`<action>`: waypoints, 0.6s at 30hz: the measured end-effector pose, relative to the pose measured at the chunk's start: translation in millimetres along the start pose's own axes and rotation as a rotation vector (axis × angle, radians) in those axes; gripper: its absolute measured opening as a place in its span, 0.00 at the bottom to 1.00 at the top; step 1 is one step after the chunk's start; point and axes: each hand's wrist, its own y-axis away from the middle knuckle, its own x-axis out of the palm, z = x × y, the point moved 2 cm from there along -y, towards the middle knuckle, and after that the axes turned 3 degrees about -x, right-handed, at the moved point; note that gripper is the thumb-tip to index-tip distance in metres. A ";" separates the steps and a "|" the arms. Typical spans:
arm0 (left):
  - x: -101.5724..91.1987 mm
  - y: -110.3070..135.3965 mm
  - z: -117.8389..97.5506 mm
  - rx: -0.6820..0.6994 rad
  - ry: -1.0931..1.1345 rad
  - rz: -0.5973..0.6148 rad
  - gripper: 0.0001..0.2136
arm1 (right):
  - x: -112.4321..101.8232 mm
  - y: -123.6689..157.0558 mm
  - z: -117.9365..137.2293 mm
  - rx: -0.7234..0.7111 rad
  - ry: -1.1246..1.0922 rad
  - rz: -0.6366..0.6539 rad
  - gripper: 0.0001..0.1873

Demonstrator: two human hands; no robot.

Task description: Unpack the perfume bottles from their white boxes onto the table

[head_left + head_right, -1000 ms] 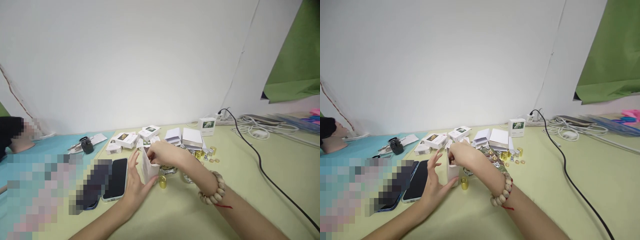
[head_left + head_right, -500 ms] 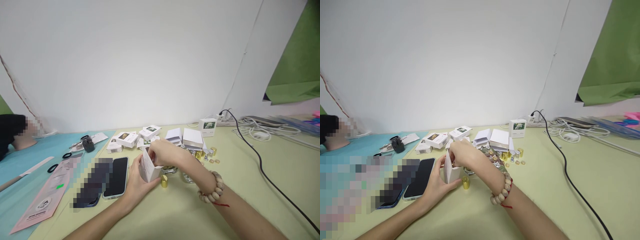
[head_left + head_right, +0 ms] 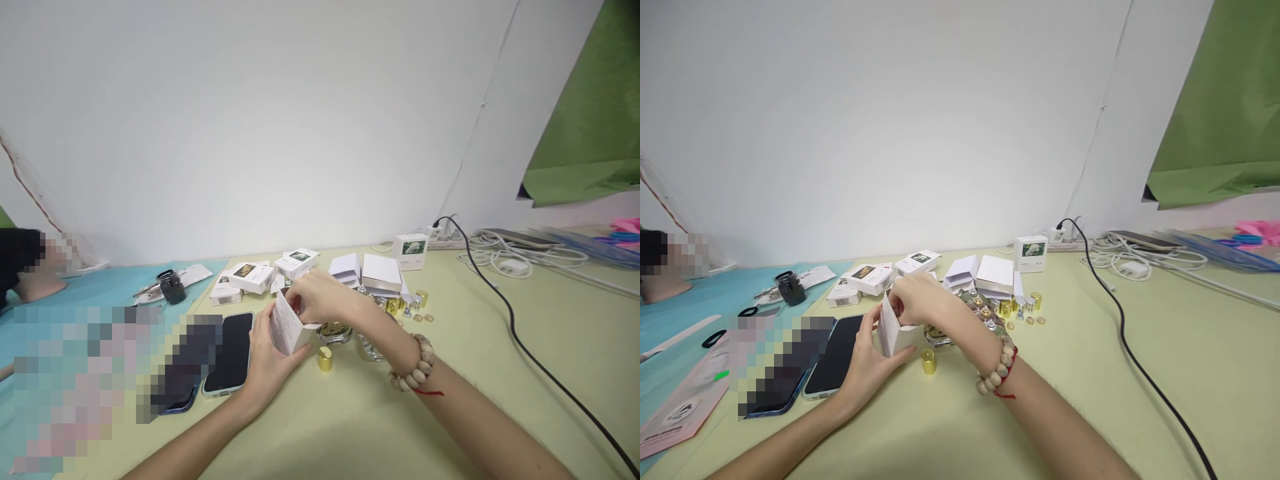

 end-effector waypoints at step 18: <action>5.6 -1.7 3.9 0.124 -0.171 0.032 0.39 | -37.5 17.7 -4.8 0.034 -0.053 -0.111 0.04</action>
